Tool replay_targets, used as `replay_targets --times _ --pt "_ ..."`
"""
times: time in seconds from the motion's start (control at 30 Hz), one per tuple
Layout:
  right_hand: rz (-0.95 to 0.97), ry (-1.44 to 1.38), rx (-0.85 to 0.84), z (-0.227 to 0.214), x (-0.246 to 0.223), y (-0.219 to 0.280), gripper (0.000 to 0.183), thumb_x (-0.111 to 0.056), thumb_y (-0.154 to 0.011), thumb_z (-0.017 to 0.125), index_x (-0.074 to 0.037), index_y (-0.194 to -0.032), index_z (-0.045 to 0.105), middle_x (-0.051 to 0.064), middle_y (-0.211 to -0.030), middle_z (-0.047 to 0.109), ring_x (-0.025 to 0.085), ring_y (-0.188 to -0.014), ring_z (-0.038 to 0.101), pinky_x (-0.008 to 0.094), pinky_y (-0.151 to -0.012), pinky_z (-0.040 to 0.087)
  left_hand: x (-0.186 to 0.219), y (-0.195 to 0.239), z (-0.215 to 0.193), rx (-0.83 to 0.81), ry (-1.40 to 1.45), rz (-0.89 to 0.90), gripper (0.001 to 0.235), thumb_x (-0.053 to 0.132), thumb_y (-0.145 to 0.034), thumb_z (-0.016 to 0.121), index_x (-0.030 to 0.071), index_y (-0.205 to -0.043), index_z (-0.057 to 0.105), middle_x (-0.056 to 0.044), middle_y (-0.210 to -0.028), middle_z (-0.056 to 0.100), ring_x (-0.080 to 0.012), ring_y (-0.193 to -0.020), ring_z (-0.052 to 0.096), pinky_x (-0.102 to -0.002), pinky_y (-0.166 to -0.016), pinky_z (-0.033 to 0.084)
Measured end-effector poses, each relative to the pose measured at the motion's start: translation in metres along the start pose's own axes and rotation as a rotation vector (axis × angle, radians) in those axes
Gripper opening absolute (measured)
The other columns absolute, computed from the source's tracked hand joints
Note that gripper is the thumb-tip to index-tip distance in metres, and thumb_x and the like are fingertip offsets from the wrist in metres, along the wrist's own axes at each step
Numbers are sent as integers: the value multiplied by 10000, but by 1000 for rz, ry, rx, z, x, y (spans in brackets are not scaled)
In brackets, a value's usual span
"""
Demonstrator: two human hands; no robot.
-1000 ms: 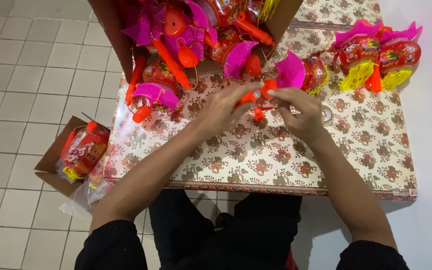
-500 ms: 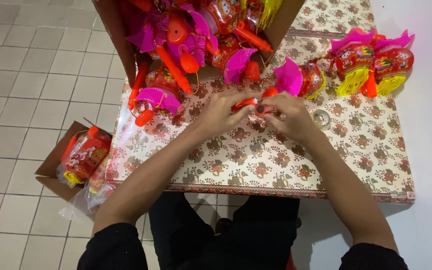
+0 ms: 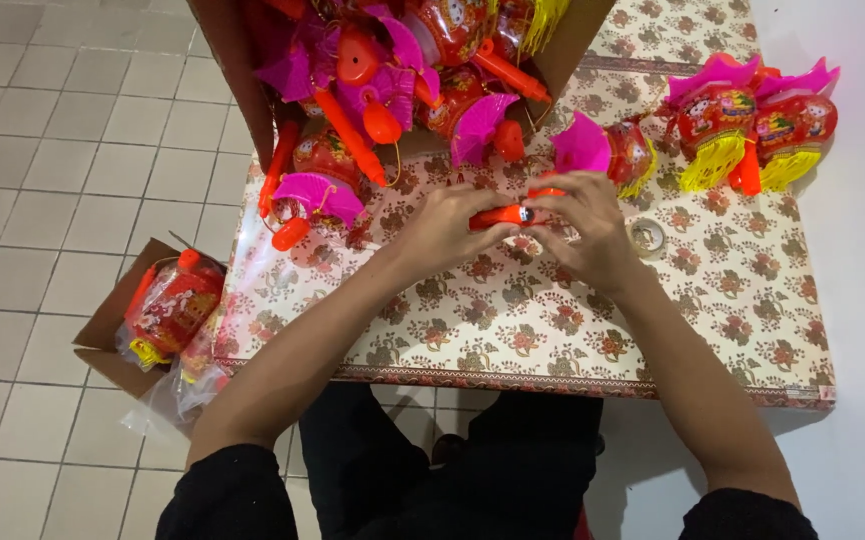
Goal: Assembling decorative lanterns by attaching plastic handles and packing them into a cardboard box.
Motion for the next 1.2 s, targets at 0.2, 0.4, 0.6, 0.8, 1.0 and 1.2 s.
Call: replay_targets --times 0.2,0.4,0.6,0.8,1.0,1.2 --pt "5 29 -59 -5 -14 -4 281 -149 -914 831 -155 -1178 736 4 -1181 756 216 -1148 683 420 -1088 298 5 -2 2 -43 -34 -10 285 228 -955 731 -7 -1116 739 -220 -946 756 -336 -838 745 -344 -617 592" --pt "1 20 -25 3 -3 8 309 -191 -890 856 -170 -1185 766 48 -1100 736 237 -1044 696 451 -1068 333 3 3 3 -130 -129 -27 282 235 -953 718 9 -1119 745 -210 -938 757 -351 -842 736 -387 -633 594" --pt "-45 -24 -26 -3 -20 2 280 -139 -826 905 -133 -1078 781 54 -1074 763 235 -991 730 414 -1028 407 13 7 -2 -207 -126 -145 276 220 -937 721 26 -1128 766 -194 -924 763 -280 -782 738 -330 -615 574" --pt "-63 -65 -39 11 -13 15 243 -117 -823 901 -106 -1040 792 88 -1043 770 251 -956 743 413 -1032 447 9 10 1 -248 -151 -108 279 211 -898 741 39 -1115 776 -192 -925 762 -332 -820 745 -399 -667 592" --pt "-56 -77 -44 10 0 19 219 -135 -858 881 -37 -1032 792 139 -991 766 295 -916 751 439 -1014 503 23 2 -7 -247 -219 -15 277 183 -900 756 18 -1123 767 -188 -946 750 -311 -876 736 -358 -716 615" --pt "-83 -82 -11 10 -1 14 221 -106 -845 890 -25 -1026 791 146 -1030 754 318 -958 742 455 -993 537 26 -1 -8 -301 -126 30 234 77 -915 704 -37 -1116 742 -266 -971 730 -434 -979 717 -468 -885 562"
Point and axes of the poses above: each hand's wrist, its own y-axis away from the middle knuckle, its own z-axis out of the palm, x = y × z, the point moved 6 cm from there along -y, towards the middle knuckle
